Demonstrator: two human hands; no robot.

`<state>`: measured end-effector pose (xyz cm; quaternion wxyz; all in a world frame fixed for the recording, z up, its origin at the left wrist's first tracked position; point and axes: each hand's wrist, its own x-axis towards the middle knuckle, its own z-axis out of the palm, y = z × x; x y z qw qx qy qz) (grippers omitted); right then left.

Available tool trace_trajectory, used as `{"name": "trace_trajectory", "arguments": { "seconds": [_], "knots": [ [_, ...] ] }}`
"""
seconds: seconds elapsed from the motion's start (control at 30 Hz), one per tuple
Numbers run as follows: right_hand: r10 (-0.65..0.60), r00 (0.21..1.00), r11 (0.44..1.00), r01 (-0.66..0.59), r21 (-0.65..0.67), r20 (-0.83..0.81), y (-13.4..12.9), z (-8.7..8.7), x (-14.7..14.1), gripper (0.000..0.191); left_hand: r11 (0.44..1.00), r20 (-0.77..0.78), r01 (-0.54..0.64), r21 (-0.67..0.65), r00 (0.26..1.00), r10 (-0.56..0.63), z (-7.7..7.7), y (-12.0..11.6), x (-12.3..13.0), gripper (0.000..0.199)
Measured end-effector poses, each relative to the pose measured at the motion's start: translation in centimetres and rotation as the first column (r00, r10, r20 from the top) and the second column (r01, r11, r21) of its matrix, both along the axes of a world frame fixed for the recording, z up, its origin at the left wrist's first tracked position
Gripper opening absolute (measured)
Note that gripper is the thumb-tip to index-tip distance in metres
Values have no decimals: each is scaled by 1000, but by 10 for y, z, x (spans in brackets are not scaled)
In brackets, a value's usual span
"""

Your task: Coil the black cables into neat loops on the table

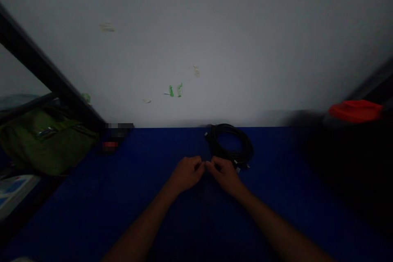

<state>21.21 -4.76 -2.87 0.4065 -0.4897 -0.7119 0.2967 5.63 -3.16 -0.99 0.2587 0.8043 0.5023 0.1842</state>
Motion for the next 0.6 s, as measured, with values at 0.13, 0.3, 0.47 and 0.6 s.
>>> {"name": "trace_trajectory", "arguments": {
  "seconds": [0.13, 0.3, 0.47, 0.6],
  "knots": [
    [-1, 998, 995, -6, -103, -65, 4, -1, 1, 33, 998, -42, 61, 11, 997, -61, -2, -4, 4, 28],
    [28, 999, 995, -31, -94, -34, 2, 1, 1, 33, 995, -84, 99, 8, 992, -98, -3, -7, 5, 23],
    [47, 999, 997, -48, -65, -17, 1, 1, 1, 33, 997, -104, 77, 0, 992, -77, -2, -5, 5, 23],
    [56, 998, 997, -56, -47, -5, 1, 0, 2, 33, 997, -80, 78, -7, 994, -79, -1, -5, 5, 24]
  ]
}}
